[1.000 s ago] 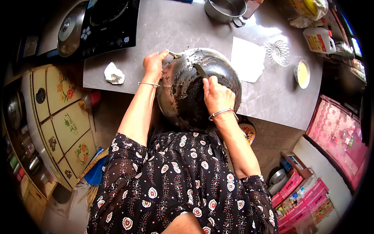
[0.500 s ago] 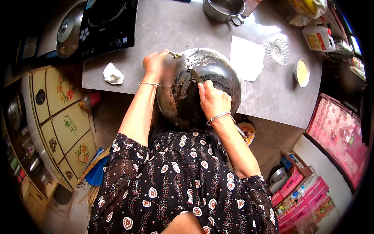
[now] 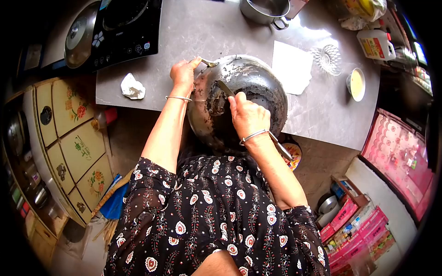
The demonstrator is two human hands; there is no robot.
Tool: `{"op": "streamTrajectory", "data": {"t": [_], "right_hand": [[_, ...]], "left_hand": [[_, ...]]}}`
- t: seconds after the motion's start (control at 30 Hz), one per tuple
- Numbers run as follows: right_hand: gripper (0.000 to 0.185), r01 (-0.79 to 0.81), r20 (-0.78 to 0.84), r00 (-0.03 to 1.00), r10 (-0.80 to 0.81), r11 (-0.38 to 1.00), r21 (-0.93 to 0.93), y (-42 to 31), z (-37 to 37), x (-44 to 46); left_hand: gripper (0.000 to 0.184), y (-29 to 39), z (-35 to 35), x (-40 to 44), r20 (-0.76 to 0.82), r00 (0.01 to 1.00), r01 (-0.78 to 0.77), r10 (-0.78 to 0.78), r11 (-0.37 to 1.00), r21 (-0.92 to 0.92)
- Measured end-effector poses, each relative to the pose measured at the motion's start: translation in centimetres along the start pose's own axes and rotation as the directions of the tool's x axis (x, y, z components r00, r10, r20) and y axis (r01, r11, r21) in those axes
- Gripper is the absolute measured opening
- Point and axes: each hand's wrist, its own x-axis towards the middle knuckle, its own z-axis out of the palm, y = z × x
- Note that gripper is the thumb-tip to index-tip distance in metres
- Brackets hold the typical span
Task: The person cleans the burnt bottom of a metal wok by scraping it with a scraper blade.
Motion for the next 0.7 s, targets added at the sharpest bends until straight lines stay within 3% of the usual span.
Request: {"op": "streamTrajectory", "data": {"t": [0.17,0.43,0.53,0.7], "right_hand": [[0.031,-0.143,-0.101,0.985,0.140,0.990,-0.018,3.6,-0.6,2.2],[0.029,0.021,-0.047,0.999,-0.023,0.999,-0.027,0.5,0.3,-0.1],[0.030,-0.104,-0.104,0.990,0.097,0.993,-0.055,2.7,-0.7,1.5],[0.031,-0.140,-0.106,0.985,0.134,0.988,-0.058,3.2,-0.7,0.8]], "left_hand": [[0.042,0.9,0.1,-0.9,-0.002,1.000,0.012,-0.012,1.000,0.002],[0.039,-0.7,0.0,0.5,0.017,0.998,-0.057,0.056,0.997,0.056],[0.041,-0.4,0.1,0.1,-0.006,0.999,-0.051,0.051,0.998,0.047],[0.046,0.1,1.0,-1.0,-0.021,1.000,-0.007,0.007,1.000,0.016]]}}
